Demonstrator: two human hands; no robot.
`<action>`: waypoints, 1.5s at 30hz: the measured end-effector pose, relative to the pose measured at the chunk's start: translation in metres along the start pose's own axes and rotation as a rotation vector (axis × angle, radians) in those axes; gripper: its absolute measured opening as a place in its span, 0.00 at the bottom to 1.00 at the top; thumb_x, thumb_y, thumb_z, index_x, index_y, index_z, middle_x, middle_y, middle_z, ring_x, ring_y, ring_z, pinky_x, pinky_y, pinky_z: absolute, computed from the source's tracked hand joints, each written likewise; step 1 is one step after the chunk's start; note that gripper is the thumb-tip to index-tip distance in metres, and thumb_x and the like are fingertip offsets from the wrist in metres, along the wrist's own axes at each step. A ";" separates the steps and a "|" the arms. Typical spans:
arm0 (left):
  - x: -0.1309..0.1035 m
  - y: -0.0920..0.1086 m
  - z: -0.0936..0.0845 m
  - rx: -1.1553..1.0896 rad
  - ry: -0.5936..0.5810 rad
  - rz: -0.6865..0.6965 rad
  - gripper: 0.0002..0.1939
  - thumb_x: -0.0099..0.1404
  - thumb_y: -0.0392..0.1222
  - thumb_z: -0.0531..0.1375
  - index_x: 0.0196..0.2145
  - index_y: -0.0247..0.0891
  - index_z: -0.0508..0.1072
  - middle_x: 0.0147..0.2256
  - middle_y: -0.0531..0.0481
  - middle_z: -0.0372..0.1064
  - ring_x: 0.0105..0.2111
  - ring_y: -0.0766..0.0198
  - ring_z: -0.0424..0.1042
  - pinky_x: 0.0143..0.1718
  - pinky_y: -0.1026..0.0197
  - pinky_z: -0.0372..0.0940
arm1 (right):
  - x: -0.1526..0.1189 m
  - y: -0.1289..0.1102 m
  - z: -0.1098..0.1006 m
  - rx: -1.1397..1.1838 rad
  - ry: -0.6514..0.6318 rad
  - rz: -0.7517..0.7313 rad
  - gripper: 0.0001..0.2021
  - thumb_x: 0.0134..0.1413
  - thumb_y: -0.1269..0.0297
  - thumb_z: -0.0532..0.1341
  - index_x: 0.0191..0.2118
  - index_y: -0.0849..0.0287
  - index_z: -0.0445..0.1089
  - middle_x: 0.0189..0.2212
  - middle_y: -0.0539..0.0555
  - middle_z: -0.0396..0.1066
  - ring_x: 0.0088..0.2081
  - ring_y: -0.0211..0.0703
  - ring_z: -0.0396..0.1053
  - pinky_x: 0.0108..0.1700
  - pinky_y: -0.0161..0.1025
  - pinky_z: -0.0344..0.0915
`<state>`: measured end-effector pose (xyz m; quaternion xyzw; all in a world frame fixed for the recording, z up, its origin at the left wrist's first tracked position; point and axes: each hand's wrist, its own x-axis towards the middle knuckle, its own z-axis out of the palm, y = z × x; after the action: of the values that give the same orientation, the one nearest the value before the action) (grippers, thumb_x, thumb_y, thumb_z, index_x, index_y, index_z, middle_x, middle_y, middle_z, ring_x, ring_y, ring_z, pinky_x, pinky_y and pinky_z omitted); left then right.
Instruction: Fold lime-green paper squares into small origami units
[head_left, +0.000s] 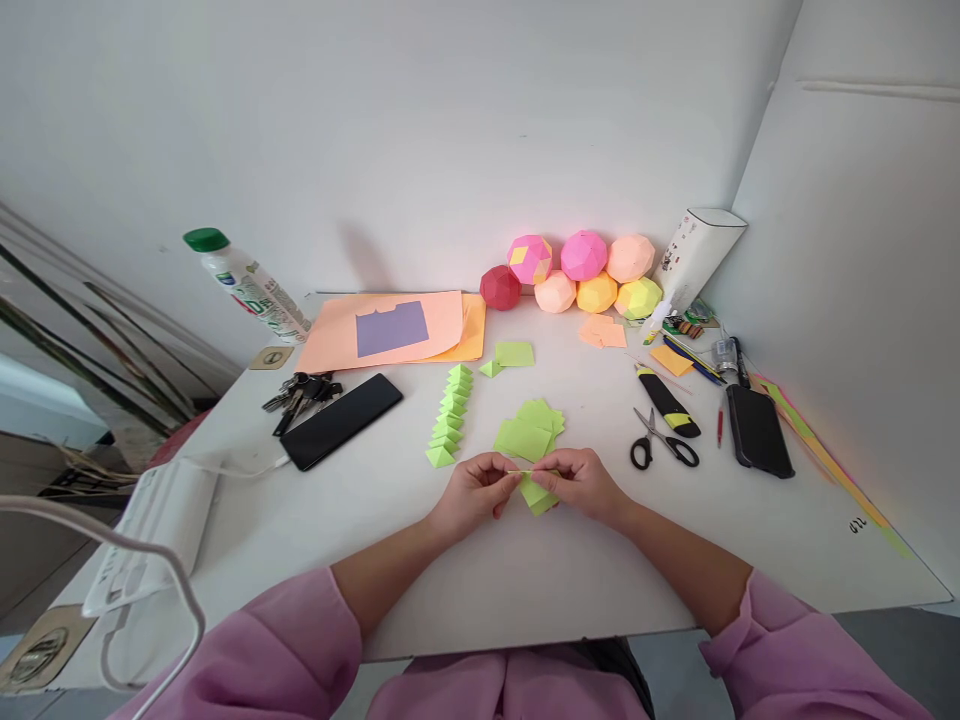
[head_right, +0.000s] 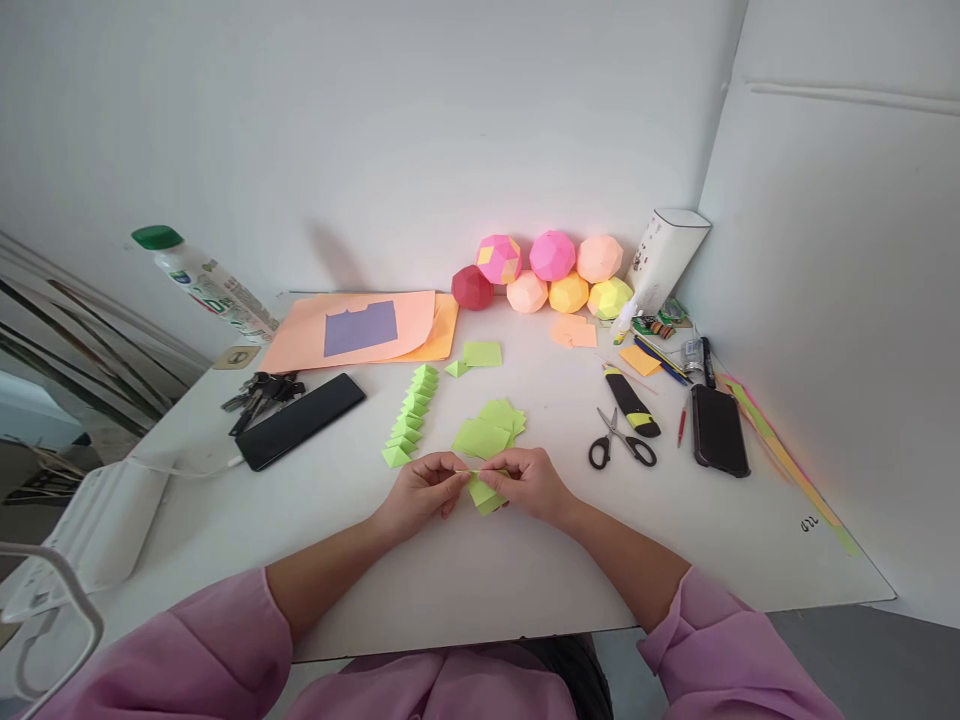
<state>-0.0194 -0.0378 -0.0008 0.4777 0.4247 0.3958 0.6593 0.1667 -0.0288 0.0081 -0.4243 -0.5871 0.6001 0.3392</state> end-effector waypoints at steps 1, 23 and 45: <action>0.000 0.000 0.000 -0.007 0.003 0.006 0.16 0.53 0.52 0.62 0.26 0.35 0.66 0.12 0.61 0.58 0.12 0.74 0.55 0.15 0.68 0.53 | 0.000 0.000 0.000 0.004 0.000 0.001 0.12 0.47 0.56 0.63 0.30 0.61 0.73 0.20 0.49 0.68 0.21 0.36 0.66 0.24 0.36 0.68; -0.004 -0.002 0.003 0.068 -0.060 -0.002 0.12 0.57 0.47 0.60 0.28 0.34 0.67 0.15 0.59 0.59 0.15 0.74 0.57 0.16 0.70 0.52 | 0.001 0.002 0.004 -0.014 -0.018 0.043 0.10 0.47 0.59 0.63 0.28 0.62 0.73 0.15 0.45 0.60 0.17 0.31 0.56 0.18 0.30 0.56; -0.005 -0.002 0.002 0.060 -0.078 -0.011 0.12 0.57 0.47 0.60 0.28 0.35 0.65 0.18 0.58 0.60 0.17 0.73 0.59 0.19 0.68 0.53 | -0.002 -0.005 0.011 -0.223 0.042 -0.066 0.05 0.46 0.66 0.60 0.26 0.62 0.70 0.19 0.48 0.64 0.20 0.33 0.58 0.22 0.31 0.56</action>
<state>-0.0190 -0.0432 -0.0010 0.5100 0.4129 0.3602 0.6630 0.1575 -0.0348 0.0132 -0.4522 -0.6566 0.5106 0.3220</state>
